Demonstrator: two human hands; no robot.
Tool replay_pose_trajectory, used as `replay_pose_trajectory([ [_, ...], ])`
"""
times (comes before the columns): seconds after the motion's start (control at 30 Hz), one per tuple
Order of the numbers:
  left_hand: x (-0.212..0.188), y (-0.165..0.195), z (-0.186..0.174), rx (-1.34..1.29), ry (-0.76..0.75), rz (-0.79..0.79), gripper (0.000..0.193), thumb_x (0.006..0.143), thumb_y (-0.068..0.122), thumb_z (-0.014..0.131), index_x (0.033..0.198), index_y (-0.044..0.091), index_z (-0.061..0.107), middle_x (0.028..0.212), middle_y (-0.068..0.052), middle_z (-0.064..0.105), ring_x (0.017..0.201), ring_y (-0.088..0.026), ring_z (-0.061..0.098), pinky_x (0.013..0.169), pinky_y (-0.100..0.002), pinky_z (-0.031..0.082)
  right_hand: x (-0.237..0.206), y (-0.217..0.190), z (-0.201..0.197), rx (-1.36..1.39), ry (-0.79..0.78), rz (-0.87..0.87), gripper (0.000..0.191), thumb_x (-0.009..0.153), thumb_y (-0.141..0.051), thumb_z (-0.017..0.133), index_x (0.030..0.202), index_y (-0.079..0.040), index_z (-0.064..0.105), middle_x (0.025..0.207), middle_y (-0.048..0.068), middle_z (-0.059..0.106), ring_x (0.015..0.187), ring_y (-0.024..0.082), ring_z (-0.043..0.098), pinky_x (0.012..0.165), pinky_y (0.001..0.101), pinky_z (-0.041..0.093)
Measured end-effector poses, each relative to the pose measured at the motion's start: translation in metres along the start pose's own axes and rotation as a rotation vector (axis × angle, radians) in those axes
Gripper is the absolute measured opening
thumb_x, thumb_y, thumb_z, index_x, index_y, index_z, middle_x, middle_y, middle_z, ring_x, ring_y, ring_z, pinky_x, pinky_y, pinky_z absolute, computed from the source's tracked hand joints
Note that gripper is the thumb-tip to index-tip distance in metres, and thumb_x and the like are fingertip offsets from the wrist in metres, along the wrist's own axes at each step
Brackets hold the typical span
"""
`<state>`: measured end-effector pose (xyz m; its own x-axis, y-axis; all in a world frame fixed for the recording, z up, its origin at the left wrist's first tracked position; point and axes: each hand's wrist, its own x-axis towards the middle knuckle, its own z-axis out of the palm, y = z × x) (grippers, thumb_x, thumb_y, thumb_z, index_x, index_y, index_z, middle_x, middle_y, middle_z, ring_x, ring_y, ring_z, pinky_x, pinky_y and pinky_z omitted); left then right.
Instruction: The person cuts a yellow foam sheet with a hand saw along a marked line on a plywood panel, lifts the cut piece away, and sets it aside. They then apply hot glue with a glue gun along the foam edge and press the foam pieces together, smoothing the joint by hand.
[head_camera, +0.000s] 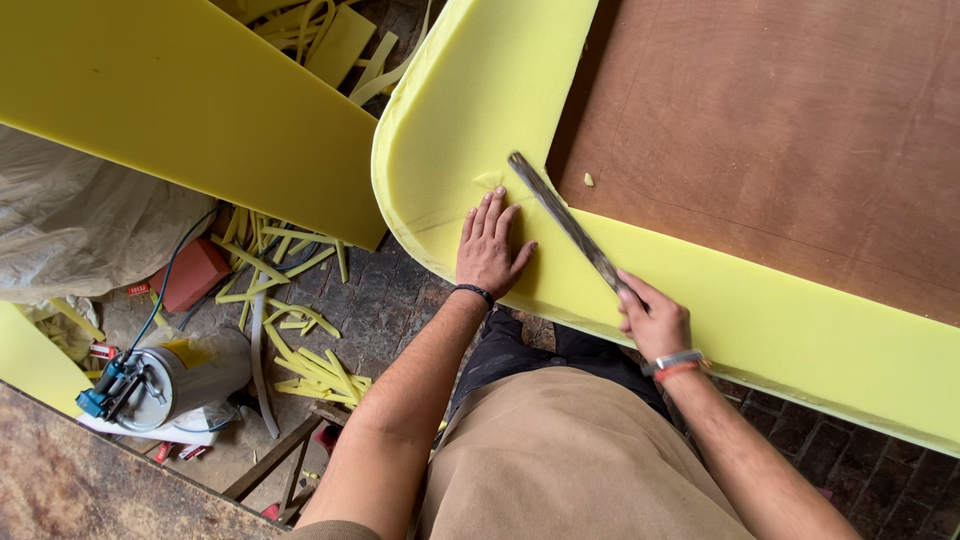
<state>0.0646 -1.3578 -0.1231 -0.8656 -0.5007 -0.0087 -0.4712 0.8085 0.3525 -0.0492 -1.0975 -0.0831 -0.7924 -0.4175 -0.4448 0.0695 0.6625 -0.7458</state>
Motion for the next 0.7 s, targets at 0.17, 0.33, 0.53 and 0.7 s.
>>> replay_pose_trajectory([
  [0.17, -0.002, -0.002, 0.003, -0.036, 0.023, 0.008, 0.07, 0.096, 0.054, 0.059, 0.151, 0.014, 0.041, 0.168, -0.014, 0.026, 0.156, -0.03, 0.022, 0.127, -0.048, 0.015, 0.0, 0.046, -0.024, 0.411, -0.069, -0.022, 0.038, 0.098, -0.007, 0.064, 0.135, -0.013, 0.069, 0.085, 0.008, 0.071, 0.06, 0.01, 0.063, 0.054, 0.025, 0.056],
  [0.33, 0.024, -0.007, 0.0, -0.086, 0.027, -0.091, 0.067, 0.098, 0.041, 0.066, 0.152, 0.012, 0.04, 0.153, -0.016, 0.043, 0.141, -0.031, 0.043, 0.117, -0.049, 0.033, 0.023, 0.047, -0.029, 0.642, -0.036, 0.033, 0.042, 0.099, -0.007, 0.062, 0.141, -0.01, 0.062, 0.086, 0.005, 0.07, 0.062, 0.01, 0.064, 0.058, 0.0241, 0.057],
  [0.53, 0.063, -0.015, -0.016, -0.243, 0.186, -0.223, 0.039, 0.084, 0.02, 0.076, 0.12, 0.011, 0.066, 0.13, -0.013, 0.058, 0.11, -0.032, 0.063, 0.09, -0.042, 0.053, 0.045, 0.025, -0.005, 0.752, -0.08, 0.053, 0.034, 0.102, -0.008, 0.064, 0.136, -0.006, 0.066, 0.089, 0.006, 0.07, 0.067, 0.01, 0.065, 0.061, 0.0245, 0.057],
  [0.7, 0.069, -0.023, -0.026, -0.307, 0.144, -0.297, 0.006, 0.089, 0.016, 0.074, 0.091, 0.01, 0.075, 0.114, -0.007, 0.067, 0.1, -0.029, 0.068, 0.084, -0.041, 0.054, 0.051, 0.017, -0.004, 0.703, -0.099, 0.122, 0.034, 0.101, -0.01, 0.064, 0.135, -0.008, 0.066, 0.089, 0.005, 0.07, 0.069, 0.01, 0.066, 0.06, 0.0258, 0.057],
])
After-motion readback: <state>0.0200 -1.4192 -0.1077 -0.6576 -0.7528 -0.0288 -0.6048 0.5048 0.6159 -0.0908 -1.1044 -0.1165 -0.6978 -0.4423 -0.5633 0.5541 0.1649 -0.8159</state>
